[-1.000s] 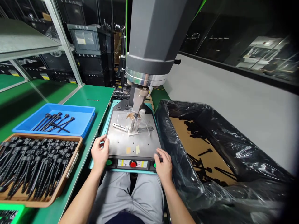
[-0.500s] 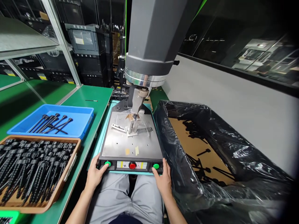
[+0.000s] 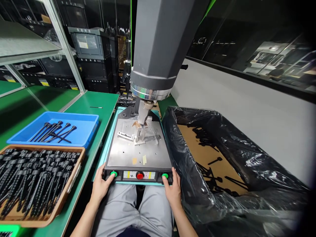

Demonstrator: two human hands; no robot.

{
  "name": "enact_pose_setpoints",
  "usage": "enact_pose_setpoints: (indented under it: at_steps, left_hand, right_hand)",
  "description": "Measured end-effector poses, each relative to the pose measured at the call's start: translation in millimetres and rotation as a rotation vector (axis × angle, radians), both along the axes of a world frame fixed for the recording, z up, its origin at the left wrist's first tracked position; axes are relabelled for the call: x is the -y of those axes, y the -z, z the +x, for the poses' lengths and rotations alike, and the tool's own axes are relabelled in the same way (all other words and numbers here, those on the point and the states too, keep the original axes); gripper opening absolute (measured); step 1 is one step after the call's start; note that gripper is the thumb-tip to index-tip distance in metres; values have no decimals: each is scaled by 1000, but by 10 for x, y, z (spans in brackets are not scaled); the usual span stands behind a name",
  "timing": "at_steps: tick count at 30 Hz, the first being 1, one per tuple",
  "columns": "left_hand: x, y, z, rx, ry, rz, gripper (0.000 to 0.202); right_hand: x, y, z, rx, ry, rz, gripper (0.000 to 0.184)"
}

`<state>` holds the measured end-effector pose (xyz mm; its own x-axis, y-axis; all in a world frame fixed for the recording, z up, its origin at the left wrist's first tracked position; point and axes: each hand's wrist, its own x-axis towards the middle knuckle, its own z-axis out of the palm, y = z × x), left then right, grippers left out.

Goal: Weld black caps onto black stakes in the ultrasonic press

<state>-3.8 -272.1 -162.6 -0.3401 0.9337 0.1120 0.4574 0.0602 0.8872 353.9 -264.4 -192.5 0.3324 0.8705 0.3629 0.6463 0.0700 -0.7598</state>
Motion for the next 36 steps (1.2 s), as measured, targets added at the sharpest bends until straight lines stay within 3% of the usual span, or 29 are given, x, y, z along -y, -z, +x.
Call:
enact_pose_setpoints:
  at_steps: [13,16,19,21,23,28,32,36]
  left_hand:
    - [12,-6,-4,-5,19,-10,65]
    - [20,-107,63,-32,-107,27,59]
    - [-14,-325,237,-110,-228,195,46]
    - [-92,-501,403,-80,-137,283,35]
    - [-221,-670,587,49,33,306,27]
    - [-673,-1039,975,298,351,274,30]
    - [-999,-1260,1150,286,477,232,44]
    - [-1180,-1349,1262,316,524,245,44]
  right_hand:
    - [-3,-3,-25,-22,14,-28,69]
    - [1,1,-11,-29,9,-28,68]
    - [-7,-5,22,-59,-2,-38,68]
    - [-21,-47,44,-103,-1,-64,65]
    - [-39,-146,46,-136,27,-42,60]
    - [-99,-524,-82,-118,60,193,41]
    - [-231,-659,-270,-304,-130,70,38]
    - [-480,-720,-517,-419,-347,-117,38]
